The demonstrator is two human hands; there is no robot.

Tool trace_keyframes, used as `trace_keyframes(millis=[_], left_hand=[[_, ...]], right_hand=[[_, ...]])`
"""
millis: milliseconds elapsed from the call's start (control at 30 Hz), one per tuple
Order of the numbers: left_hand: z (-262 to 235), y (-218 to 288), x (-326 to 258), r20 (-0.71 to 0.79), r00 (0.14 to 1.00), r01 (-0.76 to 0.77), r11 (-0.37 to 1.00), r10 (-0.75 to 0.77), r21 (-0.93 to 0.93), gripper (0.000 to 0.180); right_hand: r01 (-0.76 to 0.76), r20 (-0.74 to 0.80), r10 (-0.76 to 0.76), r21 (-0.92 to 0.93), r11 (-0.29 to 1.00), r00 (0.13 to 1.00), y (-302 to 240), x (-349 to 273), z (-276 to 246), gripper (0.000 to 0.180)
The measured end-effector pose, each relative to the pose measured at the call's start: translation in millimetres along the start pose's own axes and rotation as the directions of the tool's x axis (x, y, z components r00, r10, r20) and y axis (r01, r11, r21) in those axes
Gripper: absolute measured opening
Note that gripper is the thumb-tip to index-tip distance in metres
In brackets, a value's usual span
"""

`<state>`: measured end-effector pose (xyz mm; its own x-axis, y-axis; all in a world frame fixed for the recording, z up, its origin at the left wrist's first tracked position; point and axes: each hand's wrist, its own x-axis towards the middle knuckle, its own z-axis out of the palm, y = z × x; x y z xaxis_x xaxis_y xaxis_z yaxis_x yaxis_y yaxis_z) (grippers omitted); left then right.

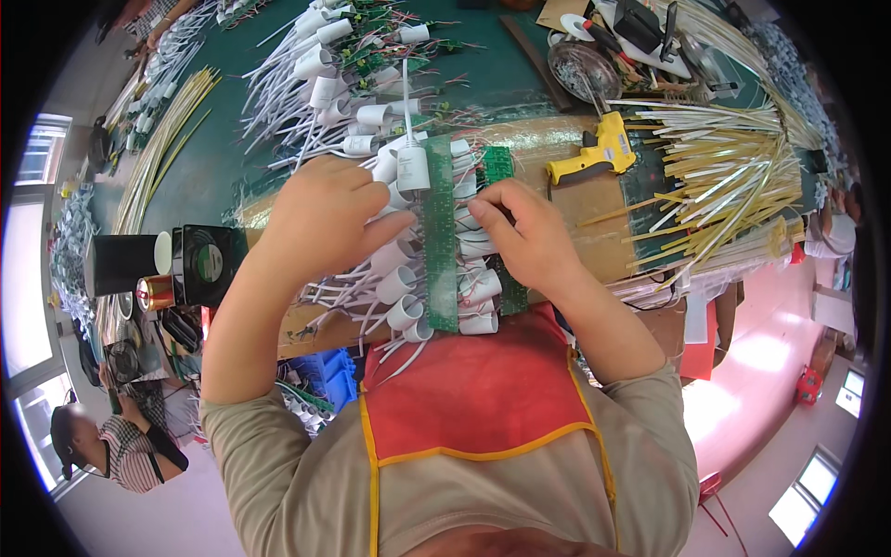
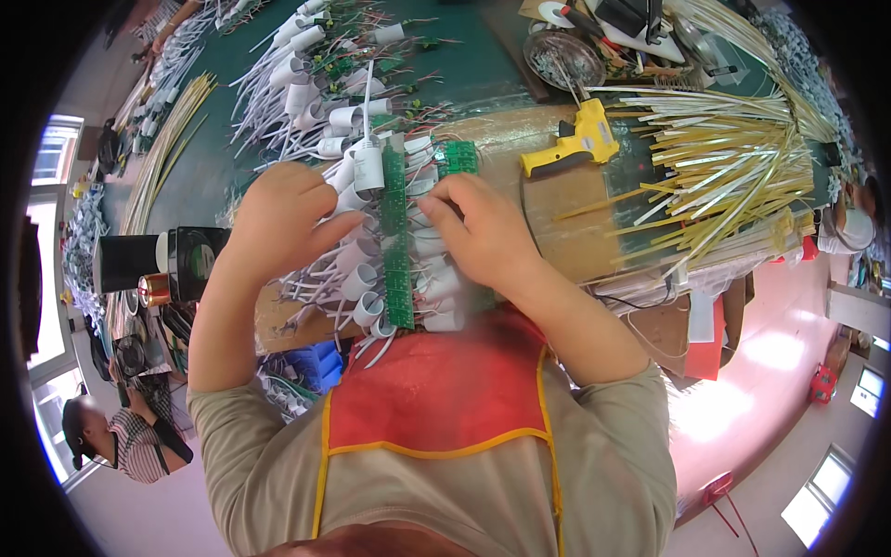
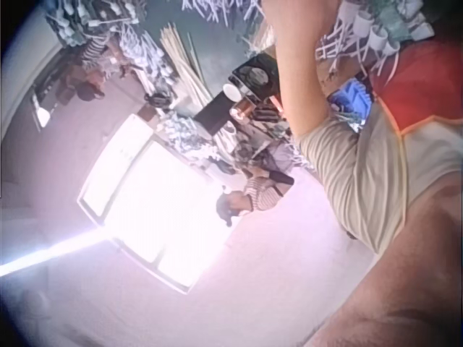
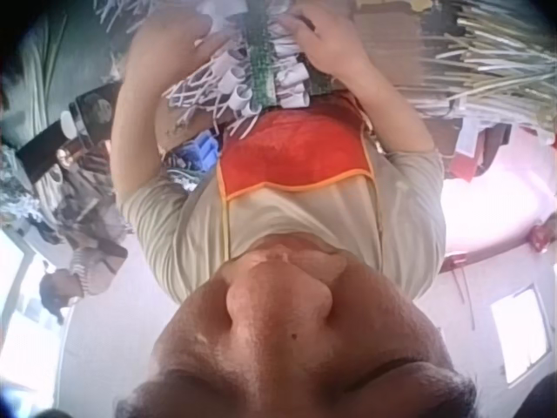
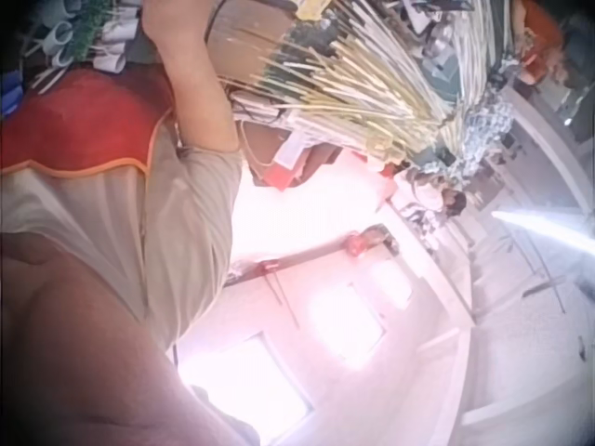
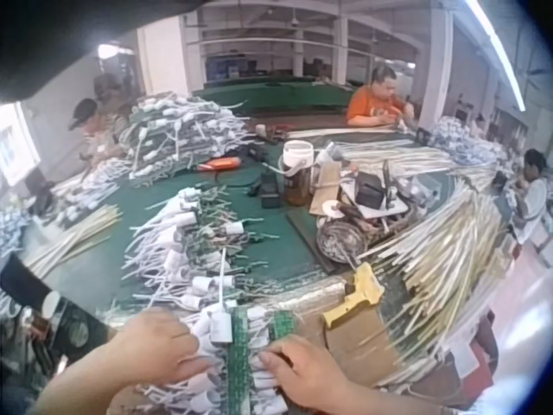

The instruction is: Assembling LED light fixture components by hand at a factory workbench.

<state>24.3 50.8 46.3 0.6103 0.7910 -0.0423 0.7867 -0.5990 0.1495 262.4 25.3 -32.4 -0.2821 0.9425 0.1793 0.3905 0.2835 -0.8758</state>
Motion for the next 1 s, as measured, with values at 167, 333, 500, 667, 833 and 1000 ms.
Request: trace_keyframes(millis=[167, 333, 500, 667, 833, 1000], left_hand=[[10, -1, 8, -0.387, 0.919, -0.135, 0.98, 0.069, -0.146, 0.036], [30, -8, 48, -0.302, 0.934, -0.21, 0.977, 0.192, -0.028, 0.053], [18, -16, 67, -0.004, 0.995, -0.102, 0.975, 0.103, -0.196, 0.053], [3, -12, 56, -0.018, 1.0, -0.021, 0.971, 0.018, -0.24, 0.042], [-40, -10, 10, -0.047, 0.988, 0.113, 0.883, -0.15, -0.455, 0.032], [-66, 22, -23, -0.174, 0.937, 0.218, 0.896, -0.303, -0.386, 0.028]], right_hand=[[0.025, -0.011, -0.025, -0.025, 0.999, 1.0, -3, 1, 3, 0.017], [0.035, 0.018, -0.034, -0.052, 0.998, 0.999, -7, 0, -2, 0.016], [0.022, -0.012, -0.023, -0.036, 0.999, 1.0, -4, -6, -5, 0.015], [0.049, -0.012, -0.049, -0.001, 0.999, 0.999, -7, -8, -6, 0.014], [0.022, -0.022, -0.019, 0.133, 0.991, 1.0, -10, -9, -14, 0.019], [0.121, -0.049, -0.111, 0.36, 0.925, 0.993, -49, 13, -3, 0.05]])
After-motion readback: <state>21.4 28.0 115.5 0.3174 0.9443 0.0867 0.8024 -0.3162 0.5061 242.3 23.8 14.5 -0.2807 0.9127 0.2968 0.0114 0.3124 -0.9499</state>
